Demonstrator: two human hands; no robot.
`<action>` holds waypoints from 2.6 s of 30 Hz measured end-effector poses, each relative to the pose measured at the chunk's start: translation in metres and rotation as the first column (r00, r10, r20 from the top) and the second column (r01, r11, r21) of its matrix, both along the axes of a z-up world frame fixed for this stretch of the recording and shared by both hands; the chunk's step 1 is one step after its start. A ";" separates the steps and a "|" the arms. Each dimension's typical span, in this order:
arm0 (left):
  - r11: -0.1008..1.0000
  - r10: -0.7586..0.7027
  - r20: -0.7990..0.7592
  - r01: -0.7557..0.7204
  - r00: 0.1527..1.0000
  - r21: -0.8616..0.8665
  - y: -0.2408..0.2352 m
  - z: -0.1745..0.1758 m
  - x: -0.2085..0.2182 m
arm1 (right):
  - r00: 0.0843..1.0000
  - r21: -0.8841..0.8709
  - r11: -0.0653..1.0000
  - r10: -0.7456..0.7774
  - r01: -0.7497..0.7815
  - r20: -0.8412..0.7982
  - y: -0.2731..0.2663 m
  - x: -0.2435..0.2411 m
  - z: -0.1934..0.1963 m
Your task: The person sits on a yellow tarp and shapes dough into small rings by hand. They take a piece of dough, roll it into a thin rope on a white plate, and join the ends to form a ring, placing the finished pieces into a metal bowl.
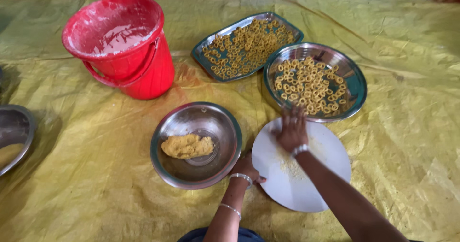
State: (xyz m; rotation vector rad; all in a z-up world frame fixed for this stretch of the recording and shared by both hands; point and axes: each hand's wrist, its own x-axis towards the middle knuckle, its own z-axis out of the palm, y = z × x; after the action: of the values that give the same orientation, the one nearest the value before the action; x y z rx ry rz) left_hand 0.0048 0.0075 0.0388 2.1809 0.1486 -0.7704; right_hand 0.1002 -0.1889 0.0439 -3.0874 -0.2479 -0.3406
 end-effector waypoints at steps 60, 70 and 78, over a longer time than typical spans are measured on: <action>0.994 -0.044 -0.056 0.050 0.997 0.102 -0.015 -0.035 -0.001 | 0.985 -0.078 0.986 0.136 -0.145 -0.109 -0.011 -0.001 0.019; 0.998 0.020 -0.001 -0.020 1.000 0.057 -0.010 -0.034 0.003 | 0.898 -0.143 0.891 0.409 -0.431 -0.161 -0.001 -0.057 0.028; 0.998 0.066 0.023 -0.067 0.998 0.018 -0.012 -0.016 -0.008 | 0.756 0.094 0.879 0.453 -0.468 -0.472 -0.034 -0.232 0.057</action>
State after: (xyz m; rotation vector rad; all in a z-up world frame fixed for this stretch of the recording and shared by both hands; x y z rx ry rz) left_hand -0.0031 -0.0043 0.0228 2.1902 0.2168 -0.7095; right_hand -0.1320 -0.2230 0.1009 -2.8613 -0.9671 0.4517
